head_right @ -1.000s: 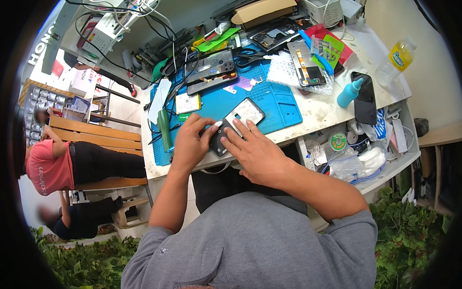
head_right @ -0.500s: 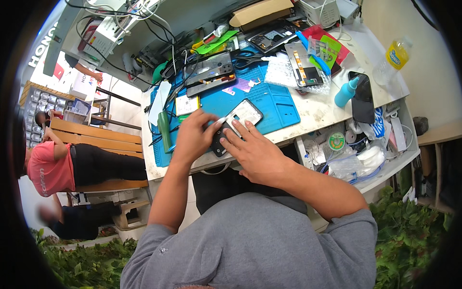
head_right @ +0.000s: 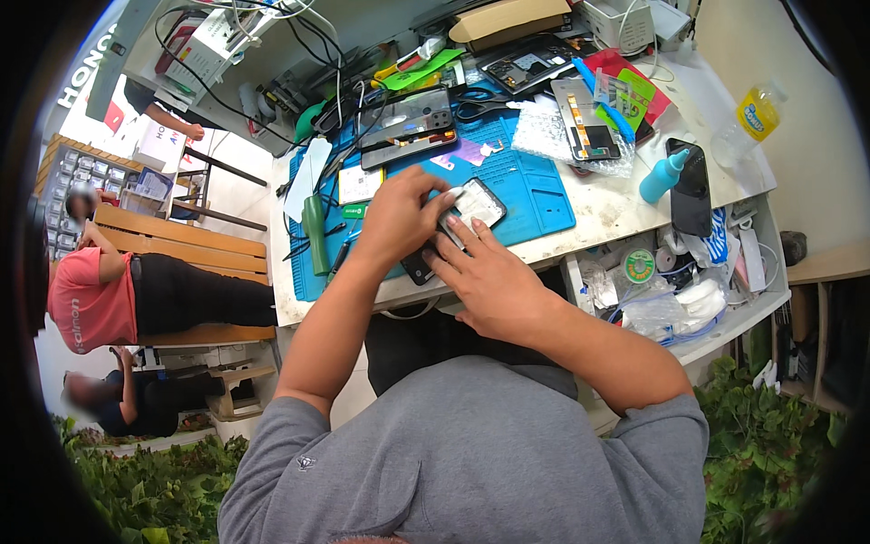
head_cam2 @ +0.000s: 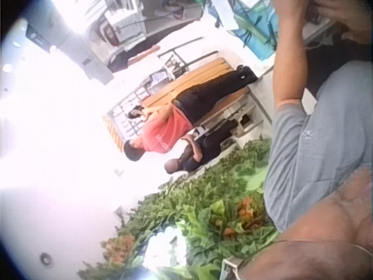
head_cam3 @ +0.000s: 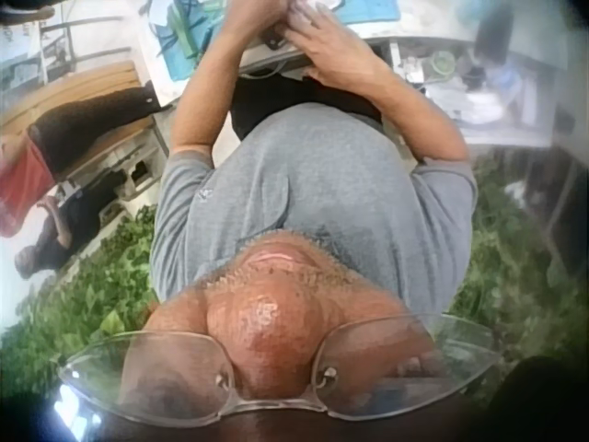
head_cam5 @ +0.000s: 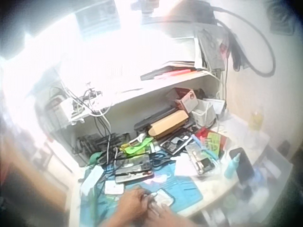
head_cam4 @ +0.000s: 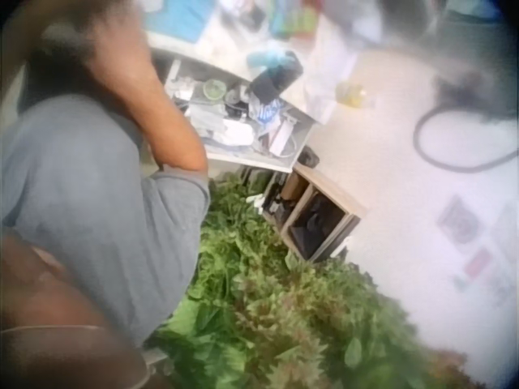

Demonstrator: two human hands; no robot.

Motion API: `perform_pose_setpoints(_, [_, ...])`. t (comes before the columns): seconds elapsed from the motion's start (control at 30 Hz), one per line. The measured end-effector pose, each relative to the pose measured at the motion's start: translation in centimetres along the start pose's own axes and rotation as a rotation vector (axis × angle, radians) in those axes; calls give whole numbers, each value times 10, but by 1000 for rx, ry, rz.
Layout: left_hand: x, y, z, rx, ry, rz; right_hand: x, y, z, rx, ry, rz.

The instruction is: The person uses a screwdriver to pry open the back case of a mobile phone, removes internal components including a green battery-like part, and handles the phone and its parts on a repair bench.

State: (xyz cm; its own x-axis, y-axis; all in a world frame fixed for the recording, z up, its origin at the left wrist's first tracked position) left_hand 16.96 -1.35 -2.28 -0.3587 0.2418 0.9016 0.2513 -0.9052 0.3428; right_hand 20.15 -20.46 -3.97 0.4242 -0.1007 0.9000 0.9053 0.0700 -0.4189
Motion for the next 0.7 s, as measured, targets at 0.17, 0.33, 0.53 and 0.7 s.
perform_pose_setpoints(0.17, [59, -30, -57, 160, -280, 146, -1, 2, -2, 10, 21, 1])
perform_pose_setpoints(0.33, [85, -26, -65, 202, -208, 136, 1, -1, 1, 5, 5, 9])
perform_pose_setpoints(0.53, [56, -31, -85, 155, -97, 16, -2, 0, -1, 8, 16, 16])
perform_pose_setpoints(0.7, [28, -16, -45, 72, -28, -9, -3, -1, -2, 11, 21, -25])
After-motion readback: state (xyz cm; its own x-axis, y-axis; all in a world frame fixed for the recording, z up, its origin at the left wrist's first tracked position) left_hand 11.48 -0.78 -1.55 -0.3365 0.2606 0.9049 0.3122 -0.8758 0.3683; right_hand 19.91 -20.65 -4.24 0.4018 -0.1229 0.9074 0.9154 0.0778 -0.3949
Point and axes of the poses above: each hand's wrist, its own z-axis towards the middle knuckle, its own x-axis out of the back of the hand, y = z × x, the point moved 4 cm from there along z, towards the middle knuckle, and after that the axes turned 9 degrees about z, right-handed, at the moved point
